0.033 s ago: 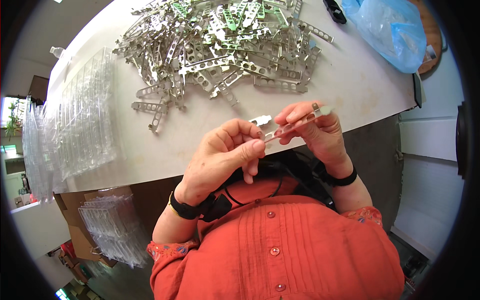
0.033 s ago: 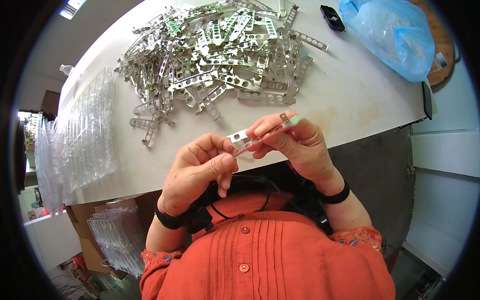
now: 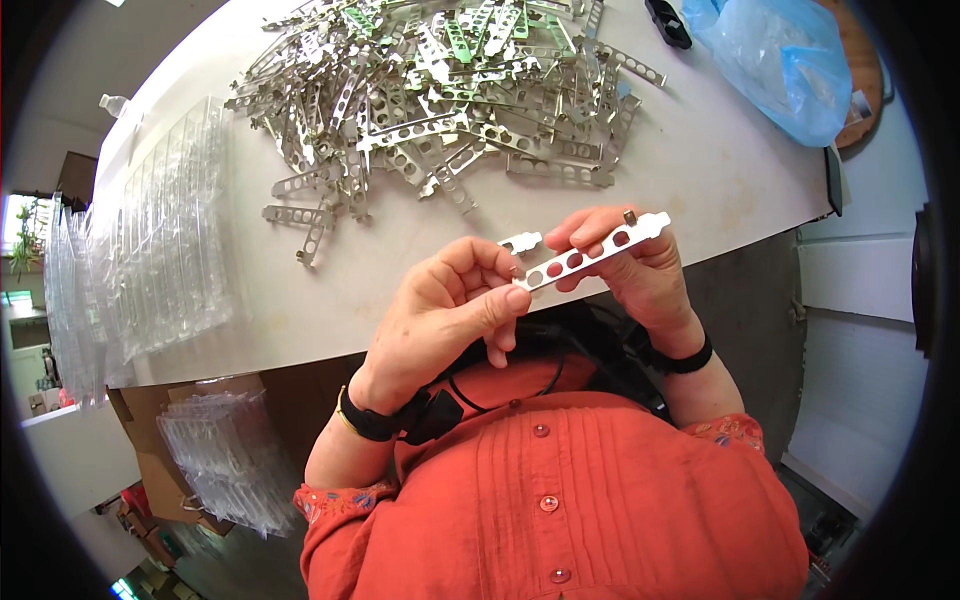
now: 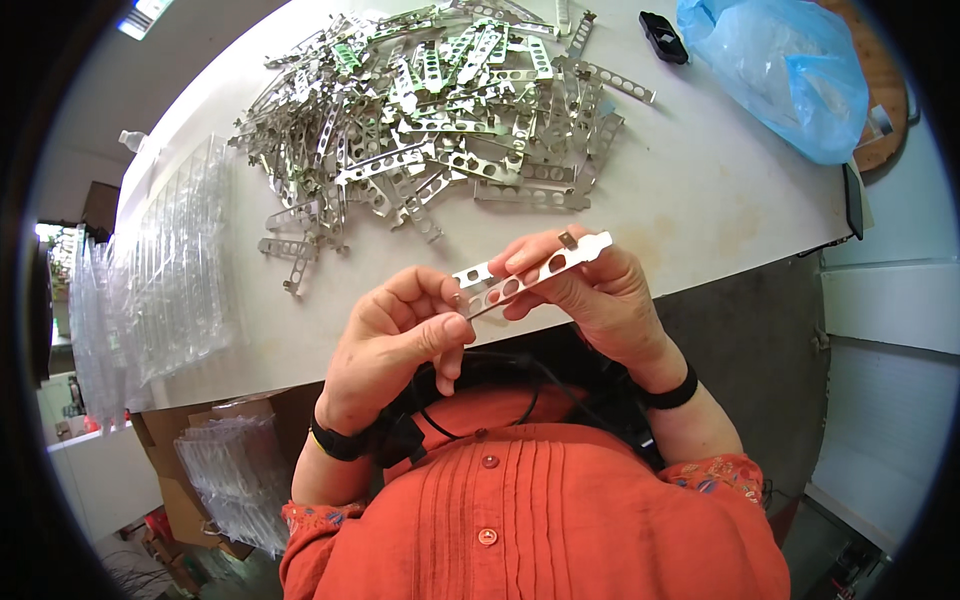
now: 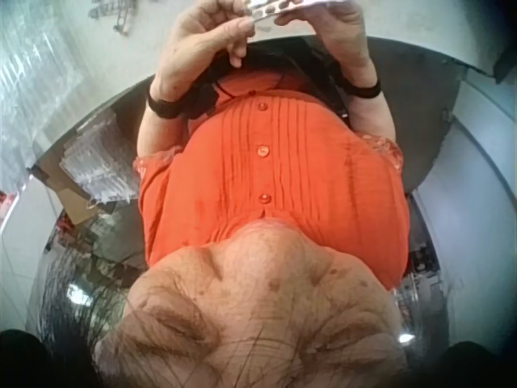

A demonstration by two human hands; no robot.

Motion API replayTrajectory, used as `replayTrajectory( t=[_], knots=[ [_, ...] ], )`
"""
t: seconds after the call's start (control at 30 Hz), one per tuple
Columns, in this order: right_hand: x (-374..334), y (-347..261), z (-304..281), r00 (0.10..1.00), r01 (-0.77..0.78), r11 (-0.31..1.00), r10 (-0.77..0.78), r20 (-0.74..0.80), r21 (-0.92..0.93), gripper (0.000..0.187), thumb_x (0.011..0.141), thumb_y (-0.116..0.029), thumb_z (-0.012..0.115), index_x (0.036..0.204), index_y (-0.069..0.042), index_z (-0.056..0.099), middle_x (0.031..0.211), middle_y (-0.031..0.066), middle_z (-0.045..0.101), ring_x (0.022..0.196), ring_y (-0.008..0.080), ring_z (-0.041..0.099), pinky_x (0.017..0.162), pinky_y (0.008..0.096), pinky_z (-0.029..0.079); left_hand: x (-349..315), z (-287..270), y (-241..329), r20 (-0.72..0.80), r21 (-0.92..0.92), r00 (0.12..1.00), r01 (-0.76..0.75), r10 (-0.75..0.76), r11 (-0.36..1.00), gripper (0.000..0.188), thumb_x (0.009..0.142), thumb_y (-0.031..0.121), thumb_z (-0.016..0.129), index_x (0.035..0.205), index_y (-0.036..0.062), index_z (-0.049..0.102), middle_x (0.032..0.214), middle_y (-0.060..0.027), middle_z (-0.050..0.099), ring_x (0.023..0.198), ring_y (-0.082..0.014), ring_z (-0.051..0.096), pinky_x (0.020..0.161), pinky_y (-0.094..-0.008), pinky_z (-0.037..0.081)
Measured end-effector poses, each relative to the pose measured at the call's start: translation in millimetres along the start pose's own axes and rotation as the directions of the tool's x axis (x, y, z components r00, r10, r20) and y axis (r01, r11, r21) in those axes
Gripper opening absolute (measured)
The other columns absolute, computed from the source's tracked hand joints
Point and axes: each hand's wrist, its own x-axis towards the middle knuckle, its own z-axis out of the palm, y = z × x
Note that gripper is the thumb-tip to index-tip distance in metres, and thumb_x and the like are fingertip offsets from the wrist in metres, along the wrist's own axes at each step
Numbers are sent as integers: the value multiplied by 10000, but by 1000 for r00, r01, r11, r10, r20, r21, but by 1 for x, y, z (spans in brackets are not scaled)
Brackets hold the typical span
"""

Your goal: Inspecting small metal brackets and placing them into a plastic bag at a packaging station.

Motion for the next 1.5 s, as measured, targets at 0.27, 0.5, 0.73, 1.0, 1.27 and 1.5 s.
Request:
replayTrajectory(
  t=[0.27, 0.5, 0.73, 1.0, 1.27, 1.5],
  knots=[
    [-3, -13, 7, 983, -186, 982, 185, -12, -26, 294, 1002, -97, 554, 1267, 31, 555, 1197, 188, 646, 995, 233, 693, 820, 346, 600, 0, 2, -11, -131, 185, 976, -148, 174, 972, 193, 925, 60, 680, 1038, -12, 541, 829, -39, 626, 636, -63, 610, 504, -208, 525],
    [-2, -9, 7, 971, -237, 971, 237, -21, -11, 301, 1003, -72, 540, 1288, 22, 526, 1187, 185, 645, 983, 225, 700, 798, 333, 614, -1, 1, -16, -164, 252, 961, -179, 224, 951, 198, 904, 21, 692, 1028, -23, 545, 824, -56, 622, 624, -90, 617, 512, -233, 544],
    [-1, -7, 5, 964, -267, 963, 267, -13, -28, 290, 1003, -72, 541, 1277, 20, 530, 1181, 182, 645, 976, 225, 702, 788, 331, 616, -1, 0, -16, -171, 228, 963, -169, 211, 959, 191, 905, 9, 683, 1027, -29, 542, 822, -57, 620, 616, -89, 617, 505, -231, 540],
    [-1, -4, 10, 965, -255, 966, 252, -66, -41, 300, 1002, -146, 565, 1247, 24, 529, 1152, 209, 648, 906, 197, 713, 745, 319, 625, -1, 2, -15, -197, 274, 961, -136, 194, 952, 169, 916, 28, 673, 1001, -17, 535, 798, -38, 621, 601, -47, 595, 486, -195, 502],
    [-1, -8, -6, 974, -189, 982, 186, -129, -13, 266, 1014, -128, 541, 1219, 42, 547, 1127, 194, 661, 897, 216, 716, 750, 332, 614, -9, -9, -5, -320, 390, 867, -246, 381, 887, 359, 909, -7, 664, 1237, 2, 519, 940, -29, 631, 702, -40, 572, 588, -183, 474],
    [-5, -10, -22, 966, -125, 991, 111, -235, -45, 311, 1027, -173, 526, 1245, 49, 541, 1097, 185, 676, 873, 194, 719, 736, 314, 614, -9, -37, 2, -101, 957, 563, -172, 820, 235, 151, 851, -63, 672, 987, -7, 636, 923, -77, 640, 711, -130, 606, 621, -252, 497]
  ],
)
